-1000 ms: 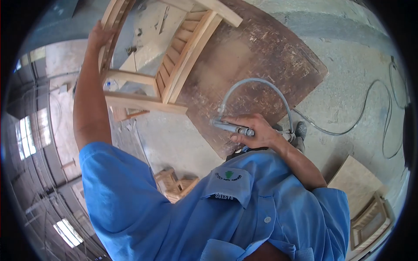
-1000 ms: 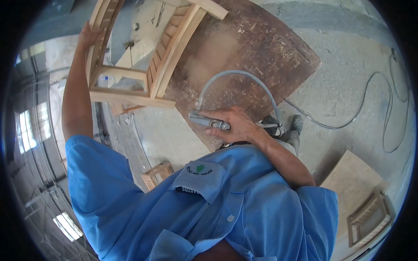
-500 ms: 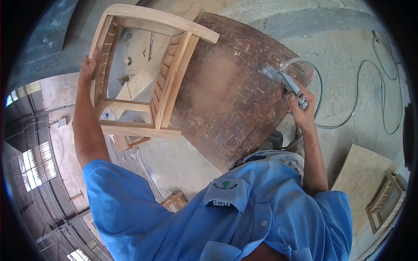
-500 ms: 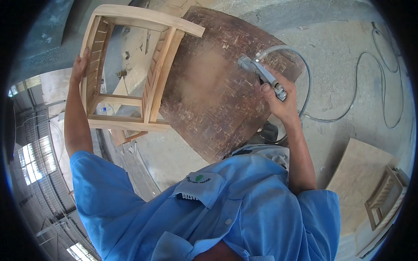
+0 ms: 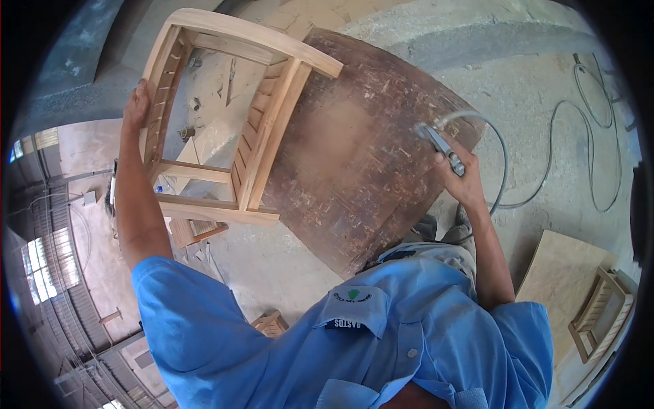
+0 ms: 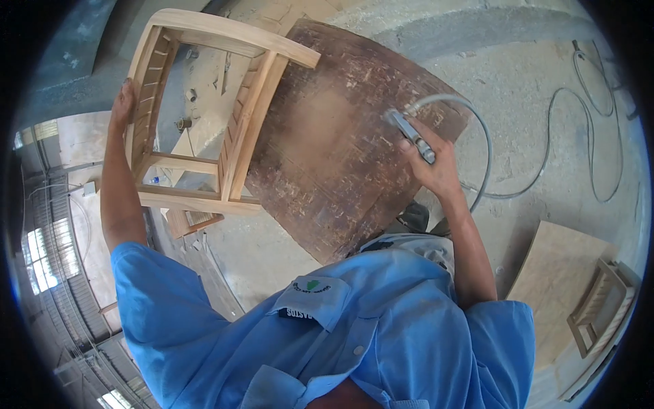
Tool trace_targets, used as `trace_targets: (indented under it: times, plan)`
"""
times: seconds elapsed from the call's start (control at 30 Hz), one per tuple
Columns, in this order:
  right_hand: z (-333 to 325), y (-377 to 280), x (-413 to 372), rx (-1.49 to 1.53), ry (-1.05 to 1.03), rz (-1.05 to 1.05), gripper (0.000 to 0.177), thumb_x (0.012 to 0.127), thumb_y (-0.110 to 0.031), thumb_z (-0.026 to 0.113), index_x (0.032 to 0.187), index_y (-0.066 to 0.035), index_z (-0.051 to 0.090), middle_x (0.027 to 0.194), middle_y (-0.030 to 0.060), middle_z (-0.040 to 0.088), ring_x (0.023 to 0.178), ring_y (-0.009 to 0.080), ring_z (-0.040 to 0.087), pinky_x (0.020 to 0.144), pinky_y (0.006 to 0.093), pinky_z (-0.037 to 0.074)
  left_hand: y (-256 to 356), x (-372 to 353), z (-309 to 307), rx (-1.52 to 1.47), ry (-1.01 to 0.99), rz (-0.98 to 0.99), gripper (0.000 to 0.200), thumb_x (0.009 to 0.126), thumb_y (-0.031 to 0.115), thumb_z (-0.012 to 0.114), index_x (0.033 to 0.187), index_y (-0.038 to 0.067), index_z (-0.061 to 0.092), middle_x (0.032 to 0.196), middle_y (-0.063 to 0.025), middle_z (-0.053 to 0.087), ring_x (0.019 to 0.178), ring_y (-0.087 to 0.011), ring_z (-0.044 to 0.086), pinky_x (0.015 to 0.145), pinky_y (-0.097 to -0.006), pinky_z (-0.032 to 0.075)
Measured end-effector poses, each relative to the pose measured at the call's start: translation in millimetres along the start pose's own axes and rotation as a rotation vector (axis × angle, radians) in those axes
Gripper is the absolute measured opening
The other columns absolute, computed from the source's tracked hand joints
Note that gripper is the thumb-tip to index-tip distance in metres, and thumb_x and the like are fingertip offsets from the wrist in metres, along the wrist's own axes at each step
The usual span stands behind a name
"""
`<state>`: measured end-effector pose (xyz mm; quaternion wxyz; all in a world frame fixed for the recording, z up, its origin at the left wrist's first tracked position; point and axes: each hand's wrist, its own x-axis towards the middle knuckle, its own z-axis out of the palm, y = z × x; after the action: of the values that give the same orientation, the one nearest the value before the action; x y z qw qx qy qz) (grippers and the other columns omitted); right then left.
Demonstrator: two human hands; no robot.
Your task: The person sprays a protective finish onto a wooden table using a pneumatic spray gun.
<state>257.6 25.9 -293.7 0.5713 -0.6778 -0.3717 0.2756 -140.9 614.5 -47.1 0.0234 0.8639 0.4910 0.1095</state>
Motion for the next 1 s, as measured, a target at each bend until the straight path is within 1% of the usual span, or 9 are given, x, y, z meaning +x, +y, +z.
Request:
trace_targets:
  times: [0.1,0.27,0.4,0.57,0.6,0.7,0.77,0.83,1.0]
  plan:
    - [3,-8,15,0.125,-0.05,0.118,0.047,0.088,-0.028,0.07,0.124,0.002,0.063,0.1,0.0112,0.072,0.087,0.0129,0.064,0.083,0.0292,0.05,-24,10,-3,0.039,0.006,-0.008,0.075,0.096,0.061,0.038,0.127,-0.005,0.056,0.12,-0.0349,0.058,0.122,-0.0445,0.053,0.103,-0.0424,0.04]
    - [23,-142,82,0.152,-0.02,-0.294,0.042,0.089,-0.028,0.07,0.125,-0.006,0.065,0.092,0.0052,0.072,0.082,0.0083,0.061,0.078,0.0261,0.05,45,-29,-10,0.047,0.053,-0.055,0.071,0.096,0.058,0.041,0.122,-0.006,0.058,0.119,-0.0362,0.057,0.122,-0.0458,0.053,0.101,-0.0456,0.041]
    - [37,-207,114,0.183,-0.054,-0.396,0.041,0.09,-0.034,0.069,0.123,-0.01,0.067,0.085,0.0043,0.071,0.071,0.0109,0.062,0.067,0.029,0.052,8,-18,8,0.095,0.188,0.079,0.066,0.097,0.056,0.042,0.112,-0.005,0.061,0.113,-0.0348,0.061,0.114,-0.0481,0.057,0.096,-0.0492,0.043]
    - [50,-128,112,0.057,-0.046,-0.407,0.042,0.089,-0.036,0.07,0.122,-0.01,0.067,0.081,0.0048,0.07,0.068,0.0111,0.062,0.064,0.0285,0.051,6,-6,6,0.369,0.139,-0.113,0.068,0.097,0.059,0.038,0.117,-0.002,0.06,0.115,-0.033,0.061,0.102,-0.0533,0.059,0.09,-0.0555,0.046]
    - [54,-103,101,0.054,-0.017,-0.374,0.04,0.089,-0.036,0.07,0.121,-0.012,0.068,0.079,0.0055,0.07,0.065,0.012,0.061,0.064,0.03,0.051,-8,-1,6,0.462,0.117,-0.031,0.071,0.097,0.061,0.036,0.118,-0.002,0.06,0.116,-0.0336,0.059,0.106,-0.053,0.057,0.091,-0.0556,0.045]
    - [52,-33,64,-0.055,-0.13,0.04,0.043,0.087,-0.04,0.07,0.122,-0.015,0.068,0.082,0.0117,0.071,0.07,0.0209,0.068,0.07,0.0344,0.053,-117,55,15,0.51,0.126,0.102,0.078,0.096,0.065,0.028,0.12,-0.002,0.06,0.12,-0.0348,0.058,0.116,-0.0513,0.053,0.096,-0.0538,0.042]
    - [68,-5,53,-0.096,-0.108,0.028,0.047,0.085,-0.044,0.07,0.123,-0.016,0.067,0.084,0.0154,0.071,0.076,0.0275,0.069,0.073,0.0387,0.054,-61,38,7,0.419,0.088,-0.101,0.08,0.095,0.066,0.028,0.124,-0.002,0.059,0.122,-0.0348,0.057,0.122,-0.0486,0.05,0.101,-0.0511,0.04]
    - [87,4,56,-0.107,-0.09,-0.05,0.056,0.084,-0.055,0.066,0.125,-0.017,0.065,0.088,0.0183,0.071,0.083,0.0364,0.069,0.077,0.0446,0.054,-77,52,0,0.355,0.018,-0.158,0.082,0.095,0.066,0.028,0.127,-0.004,0.057,0.123,-0.0343,0.057,0.124,-0.0474,0.049,0.102,-0.0495,0.039]
    - [132,16,86,-0.136,-0.105,-0.081,0.053,0.085,-0.052,0.066,0.124,-0.016,0.066,0.087,0.016,0.072,0.08,0.0336,0.07,0.073,0.0405,0.054,-50,37,0,0.317,0.043,-0.19,0.083,0.095,0.066,0.029,0.13,-0.005,0.055,0.128,-0.0341,0.054,0.128,-0.0454,0.047,0.105,-0.0458,0.038]
